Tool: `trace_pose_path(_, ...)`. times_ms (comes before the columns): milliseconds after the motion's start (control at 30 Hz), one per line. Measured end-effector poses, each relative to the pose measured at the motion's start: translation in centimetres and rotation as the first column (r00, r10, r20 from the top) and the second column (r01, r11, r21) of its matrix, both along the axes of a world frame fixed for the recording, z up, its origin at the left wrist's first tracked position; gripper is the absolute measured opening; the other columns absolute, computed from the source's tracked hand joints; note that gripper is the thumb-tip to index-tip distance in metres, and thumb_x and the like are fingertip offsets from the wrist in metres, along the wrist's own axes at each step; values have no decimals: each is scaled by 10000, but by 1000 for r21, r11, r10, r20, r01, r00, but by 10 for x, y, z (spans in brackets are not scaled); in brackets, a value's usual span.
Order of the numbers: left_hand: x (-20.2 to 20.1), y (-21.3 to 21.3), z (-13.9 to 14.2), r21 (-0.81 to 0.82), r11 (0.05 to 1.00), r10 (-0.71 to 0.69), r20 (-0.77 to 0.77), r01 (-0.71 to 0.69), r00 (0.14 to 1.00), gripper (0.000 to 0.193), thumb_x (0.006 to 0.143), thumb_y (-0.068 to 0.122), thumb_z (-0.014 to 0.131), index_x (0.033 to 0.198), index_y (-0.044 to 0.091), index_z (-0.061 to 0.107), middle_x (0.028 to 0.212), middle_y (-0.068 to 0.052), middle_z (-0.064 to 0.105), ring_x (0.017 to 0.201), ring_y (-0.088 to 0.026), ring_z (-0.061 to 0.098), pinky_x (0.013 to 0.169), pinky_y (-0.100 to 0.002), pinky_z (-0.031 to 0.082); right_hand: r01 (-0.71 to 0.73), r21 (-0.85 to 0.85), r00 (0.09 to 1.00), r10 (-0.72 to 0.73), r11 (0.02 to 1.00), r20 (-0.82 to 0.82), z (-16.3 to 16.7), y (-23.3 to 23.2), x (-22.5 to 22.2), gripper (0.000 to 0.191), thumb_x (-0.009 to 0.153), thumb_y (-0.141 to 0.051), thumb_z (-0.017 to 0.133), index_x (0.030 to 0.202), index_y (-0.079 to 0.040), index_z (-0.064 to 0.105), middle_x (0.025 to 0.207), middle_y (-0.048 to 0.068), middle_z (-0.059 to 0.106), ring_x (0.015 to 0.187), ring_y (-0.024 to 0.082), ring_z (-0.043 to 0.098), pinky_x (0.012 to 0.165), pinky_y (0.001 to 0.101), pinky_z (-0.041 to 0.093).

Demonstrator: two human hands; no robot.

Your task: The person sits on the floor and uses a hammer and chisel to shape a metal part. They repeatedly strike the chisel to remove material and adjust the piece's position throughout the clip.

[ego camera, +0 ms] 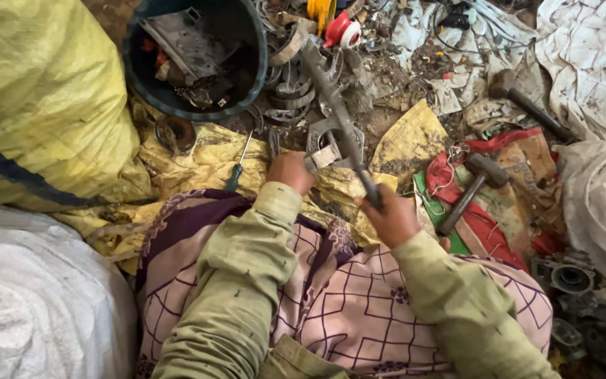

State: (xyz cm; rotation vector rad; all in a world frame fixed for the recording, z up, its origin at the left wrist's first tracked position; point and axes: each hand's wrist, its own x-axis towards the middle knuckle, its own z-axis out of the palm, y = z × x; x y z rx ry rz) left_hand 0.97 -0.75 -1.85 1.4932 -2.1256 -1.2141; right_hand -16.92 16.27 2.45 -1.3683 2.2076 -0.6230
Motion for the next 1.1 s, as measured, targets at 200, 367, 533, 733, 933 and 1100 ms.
trace_pose_path(200,-6,0,-9,24,1000,2,66,-4,998,292,794,173,705,1069,100,768,1051,-214,733,1010,-422,696,889,-492,556,161,-394,987,-147,905,65,32,18,-7,160,1014,-215,639,1036,-57,633,693,138,657,559,228,651,542,395,506)
trace_pose_path(367,-4,-5,-19,43,999,-11,161,4,987,273,799,175,723,1035,58,793,1055,-240,736,1020,-418,710,920,-473,565,-143,-68,957,120,987,-265,-22,-4,-9,280,957,-305,736,986,-35,664,716,195,675,627,373,650,551,447,492)
trace_pose_path(533,-1,-5,-23,1,1000,26,31,-26,999,316,763,154,720,1069,99,781,1016,-236,734,992,-430,700,901,-491,549,13,-48,981,-22,999,-192,2,-2,0,367,941,-380,749,904,-33,633,629,186,633,525,349,617,533,448,479)
trace_pose_path(733,-6,-3,-21,29,999,22,59,-24,998,269,786,142,708,1035,94,798,1005,-240,739,990,-431,705,895,-488,558,77,-507,970,-182,858,-161,15,15,-3,262,1011,-294,676,952,-46,612,690,164,614,542,308,618,555,422,490)
trace_pose_path(933,-4,-7,-16,47,999,-3,149,-5,989,238,781,152,743,986,41,790,1000,-265,731,967,-441,714,879,-476,572,-164,25,931,163,986,-327,-7,-11,-5,346,933,-351,785,848,-45,646,681,192,673,588,353,635,544,460,476)
trace_pose_path(1100,-3,-2,-16,19,1000,0,51,-1,999,255,763,155,725,999,83,790,992,-237,738,978,-428,702,873,-488,558,47,-292,985,-93,955,-145,39,20,3,294,989,-307,698,927,-33,613,671,170,653,550,282,650,546,432,491)
